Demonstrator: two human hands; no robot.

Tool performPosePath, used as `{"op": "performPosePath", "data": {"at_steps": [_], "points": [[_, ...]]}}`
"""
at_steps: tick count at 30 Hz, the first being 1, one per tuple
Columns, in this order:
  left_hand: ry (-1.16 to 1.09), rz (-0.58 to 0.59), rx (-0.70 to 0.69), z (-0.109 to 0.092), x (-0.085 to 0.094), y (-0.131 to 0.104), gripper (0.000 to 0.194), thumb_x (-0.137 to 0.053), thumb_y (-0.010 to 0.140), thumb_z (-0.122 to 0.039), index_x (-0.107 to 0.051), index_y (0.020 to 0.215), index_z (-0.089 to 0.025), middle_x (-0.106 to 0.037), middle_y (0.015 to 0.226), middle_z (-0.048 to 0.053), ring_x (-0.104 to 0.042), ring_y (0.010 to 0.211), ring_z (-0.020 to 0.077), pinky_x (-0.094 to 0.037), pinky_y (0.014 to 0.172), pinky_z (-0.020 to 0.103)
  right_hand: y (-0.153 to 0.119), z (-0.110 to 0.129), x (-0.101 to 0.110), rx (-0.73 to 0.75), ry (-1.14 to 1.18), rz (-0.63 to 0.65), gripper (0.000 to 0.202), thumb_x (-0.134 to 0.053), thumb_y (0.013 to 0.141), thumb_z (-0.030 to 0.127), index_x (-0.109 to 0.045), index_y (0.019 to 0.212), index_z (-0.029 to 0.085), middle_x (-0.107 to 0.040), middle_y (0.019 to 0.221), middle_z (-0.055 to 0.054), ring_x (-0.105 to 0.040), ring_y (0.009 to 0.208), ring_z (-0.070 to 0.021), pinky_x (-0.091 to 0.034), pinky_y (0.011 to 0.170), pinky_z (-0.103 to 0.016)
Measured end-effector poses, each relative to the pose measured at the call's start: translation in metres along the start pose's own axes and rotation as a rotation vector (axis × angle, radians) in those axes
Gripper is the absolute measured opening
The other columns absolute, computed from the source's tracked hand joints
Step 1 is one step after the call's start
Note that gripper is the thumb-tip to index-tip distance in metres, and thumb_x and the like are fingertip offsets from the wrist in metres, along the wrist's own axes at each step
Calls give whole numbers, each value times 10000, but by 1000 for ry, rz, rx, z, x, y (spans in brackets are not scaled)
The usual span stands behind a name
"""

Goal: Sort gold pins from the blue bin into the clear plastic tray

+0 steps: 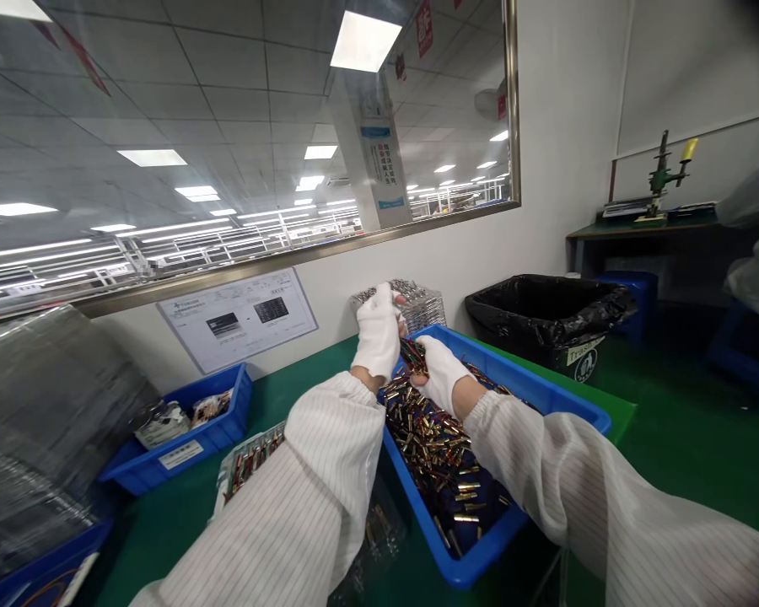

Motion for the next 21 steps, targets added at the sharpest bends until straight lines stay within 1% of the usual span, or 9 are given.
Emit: {"op": "performPosePath", "data": {"at_steps": [3,5,6,8,10,12,15,18,21], "points": [[3,31,20,-19,21,14,284,-415,702,-431,-494,644,-164,-288,362,-89,-311,280,47,-276,319,154,-2,6,3,-114,-116,91,121,-407,689,253,-367,608,171,-423,407,47,-384,302,-72,-142,214,-126],[85,95,268,-17,42,12,359,-392,694,-491,-505,640,-154,-370,364,-59,-356,279,65,-294,317,172,-9,10,-3,-165,-179,193,129,-404,697,261,-389,618,161,-455,445,31,-401,324,-69,-140,220,-121],[129,192,479,-12,51,2,422,-373,684,-533,-517,633,-139,-428,383,-27,-387,285,78,-308,319,189,-15,11,-8,-185,-211,248,133,-412,697,268,-403,625,157,-467,461,26,-406,331,-68,-139,223,-120],[143,433,917,-6,68,-38,599,-299,653,-631,-550,664,-87,-543,487,77,-474,341,121,-349,350,237,-29,8,-21,-221,-279,352,147,-445,687,287,-432,634,150,-477,471,24,-410,339,-71,-134,226,-121],[66,599,1129,-12,82,-84,747,-226,614,-698,-567,735,-45,-604,658,167,-552,439,189,-396,411,316,-47,-2,-35,-259,-347,441,163,-487,666,298,-459,625,142,-477,461,25,-398,339,-68,-139,233,-124],[-55,697,1277,-19,90,-130,786,-224,601,-711,-566,827,-41,-599,831,196,-592,621,265,-420,544,397,-64,-15,-50,-202,-499,541,172,-517,648,296,-484,598,136,-480,457,28,-382,354,-58,-181,258,-131],[-269,659,1248,-21,98,-174,619,-382,636,-603,-569,848,-52,-591,789,140,-578,708,243,-419,646,385,-89,-36,-71,80,-919,729,210,-483,677,303,-508,550,138,-485,459,30,-363,382,-47,-243,325,-150],[-409,477,1127,-11,115,-187,202,-602,581,-205,-566,753,-106,-524,646,21,-498,535,103,-434,571,286,-107,-57,-89,334,-1250,824,290,-391,731,298,-501,509,147,-482,447,20,-355,385,-53,-262,375,-178],[-306,389,1086,-4,139,-188,53,-551,565,-73,-544,586,-120,-432,496,-19,-384,417,59,-414,486,247,-120,-67,-111,679,-1501,899,278,-392,732,284,-510,515,157,-526,512,-9,-413,465,-87,-305,460,-213]]}}
Point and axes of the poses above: each hand's wrist, its own y-axis towards the middle knuckle, its own x-axis out of the back of the hand, z = x × y, the point moved 5 cm from there along y, towards the middle knuckle
